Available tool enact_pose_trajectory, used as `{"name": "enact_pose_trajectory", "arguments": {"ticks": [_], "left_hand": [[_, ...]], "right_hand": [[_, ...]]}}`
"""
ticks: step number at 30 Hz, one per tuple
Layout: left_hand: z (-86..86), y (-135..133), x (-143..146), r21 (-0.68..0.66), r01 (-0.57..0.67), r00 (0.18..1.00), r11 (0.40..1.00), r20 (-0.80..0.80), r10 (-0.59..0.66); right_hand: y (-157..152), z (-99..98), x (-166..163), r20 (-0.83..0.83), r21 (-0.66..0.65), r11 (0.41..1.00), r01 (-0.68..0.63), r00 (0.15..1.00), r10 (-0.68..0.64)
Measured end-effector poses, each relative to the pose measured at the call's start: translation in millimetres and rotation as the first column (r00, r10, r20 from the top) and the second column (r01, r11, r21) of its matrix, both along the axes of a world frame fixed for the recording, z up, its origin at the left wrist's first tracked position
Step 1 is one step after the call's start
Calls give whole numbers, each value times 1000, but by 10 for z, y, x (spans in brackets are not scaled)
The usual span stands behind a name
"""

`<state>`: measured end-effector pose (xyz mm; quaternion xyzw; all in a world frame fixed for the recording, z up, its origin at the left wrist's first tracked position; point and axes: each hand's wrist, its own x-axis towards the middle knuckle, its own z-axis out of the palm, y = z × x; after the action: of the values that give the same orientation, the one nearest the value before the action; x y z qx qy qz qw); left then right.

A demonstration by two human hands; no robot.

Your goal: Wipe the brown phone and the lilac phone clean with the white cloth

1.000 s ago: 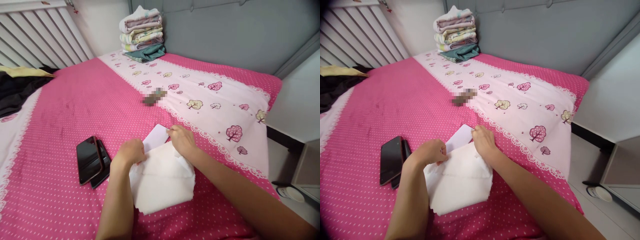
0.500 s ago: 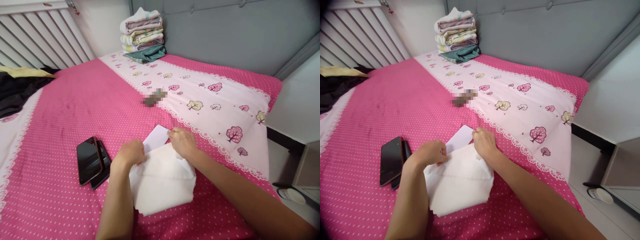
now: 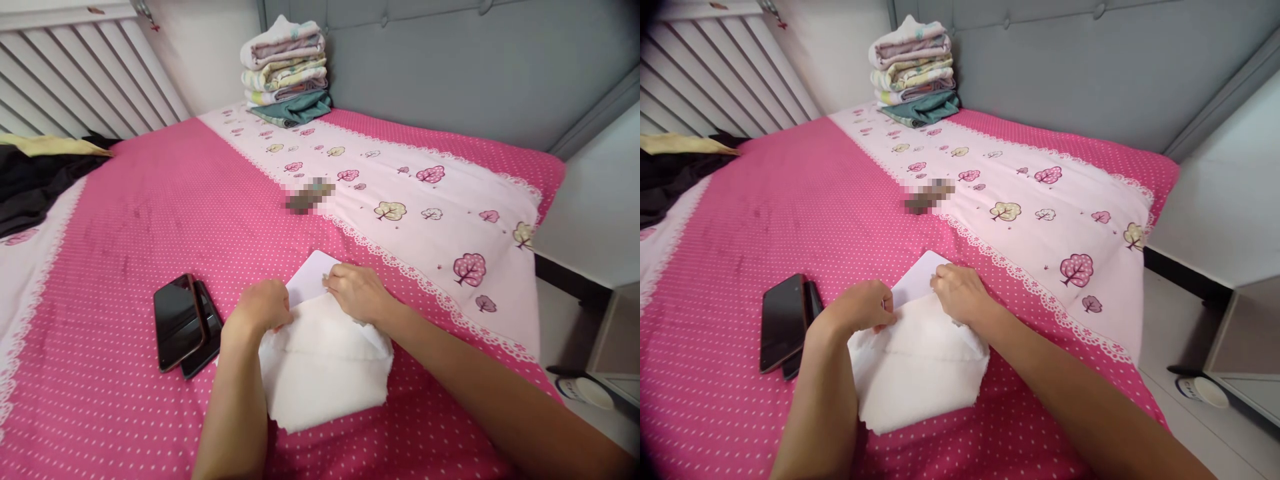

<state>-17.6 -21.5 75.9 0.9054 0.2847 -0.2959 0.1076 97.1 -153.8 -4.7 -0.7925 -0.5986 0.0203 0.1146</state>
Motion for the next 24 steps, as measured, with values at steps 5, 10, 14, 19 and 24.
{"name": "enact_pose_trajectory", "arguments": {"ticks": [5, 10, 14, 19, 24], "left_hand": [[14, -14, 0, -3, -13, 1000, 1000, 1, 13], [13, -17, 4, -8, -11, 1000, 1000, -4, 11], [8, -12, 4, -7, -7, 1000, 1000, 1, 7], [17, -11, -7, -5, -1, 1000, 1000, 6, 1], [11, -6, -11, -8, 1, 1000, 1000, 22, -1]], "right_hand": [[-4, -9, -29, 12, 45, 986, -162, 987, 162], [6, -48, -54, 21, 78, 970, -232, 973, 231], [13, -69, -75, 0, 94, 982, -161, 987, 162], [30, -27, -70, -12, 25, 997, 70, 997, -70], [56, 21, 8, -108, -87, 942, 325, 937, -333]]}}
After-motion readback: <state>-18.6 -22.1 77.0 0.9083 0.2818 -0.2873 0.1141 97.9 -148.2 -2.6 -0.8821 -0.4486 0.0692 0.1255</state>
